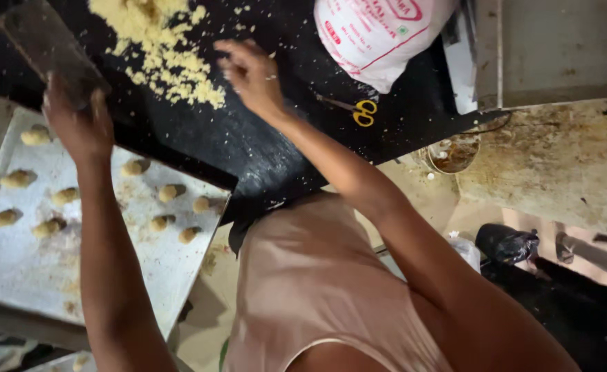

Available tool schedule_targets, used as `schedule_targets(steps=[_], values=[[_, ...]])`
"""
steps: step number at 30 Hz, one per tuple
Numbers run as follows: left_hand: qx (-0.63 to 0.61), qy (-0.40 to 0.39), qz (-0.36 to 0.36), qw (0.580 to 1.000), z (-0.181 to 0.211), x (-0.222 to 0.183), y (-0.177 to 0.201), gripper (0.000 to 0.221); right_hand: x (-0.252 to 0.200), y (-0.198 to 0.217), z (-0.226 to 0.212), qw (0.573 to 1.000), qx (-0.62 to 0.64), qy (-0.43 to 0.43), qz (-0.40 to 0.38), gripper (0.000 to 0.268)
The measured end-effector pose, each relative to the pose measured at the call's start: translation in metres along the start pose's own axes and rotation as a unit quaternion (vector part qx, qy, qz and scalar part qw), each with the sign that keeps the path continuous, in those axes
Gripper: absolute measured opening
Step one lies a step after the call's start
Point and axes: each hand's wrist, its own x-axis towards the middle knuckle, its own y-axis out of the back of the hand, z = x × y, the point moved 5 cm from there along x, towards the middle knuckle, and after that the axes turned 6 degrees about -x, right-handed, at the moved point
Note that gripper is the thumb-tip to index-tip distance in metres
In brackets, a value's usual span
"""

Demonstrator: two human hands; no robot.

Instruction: The person portions out small balls of dough by hand and places them in rows on metal baking trays.

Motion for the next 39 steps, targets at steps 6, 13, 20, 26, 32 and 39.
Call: schedule_targets(steps=[6,13,20,26,32,39], values=[[0.161,0.115,-0.06,0.978,-0.132,0.072,-0.057,0.106,-0.017,0.042,-0.01,0.985,-0.062,0.12,-0.105,0.046],[0.165,0.392,-0.098,0.9,-0.183,0.072,-0.069,0.147,-0.01,0.054,0.021,0.987,0.062,-0.069,-0.134,0.039],[-0.256,0.362,0.008,0.896,-0.176,0.061,-0.051,0.067,-0.022,0.036,0.01,0.983,0.086,-0.049,-0.153,0.037],[-0.362,0.297,0.032,0.883,-0.092,0.058,0.01,0.033,-0.044,0.041,-0.05,0.983,0.032,-0.022,-0.18,0.04],[-0.097,0.004,-0.264,0.96,0.114,0.049,0.046,0.036,-0.054,0.037,-0.145,0.887,-0.301,0.347,-0.047,0.067],[0.156,-0.141,-0.434,0.876,0.282,0.04,-0.003,0.074,-0.069,0.054,-0.087,0.92,-0.283,0.226,-0.154,0.018]])
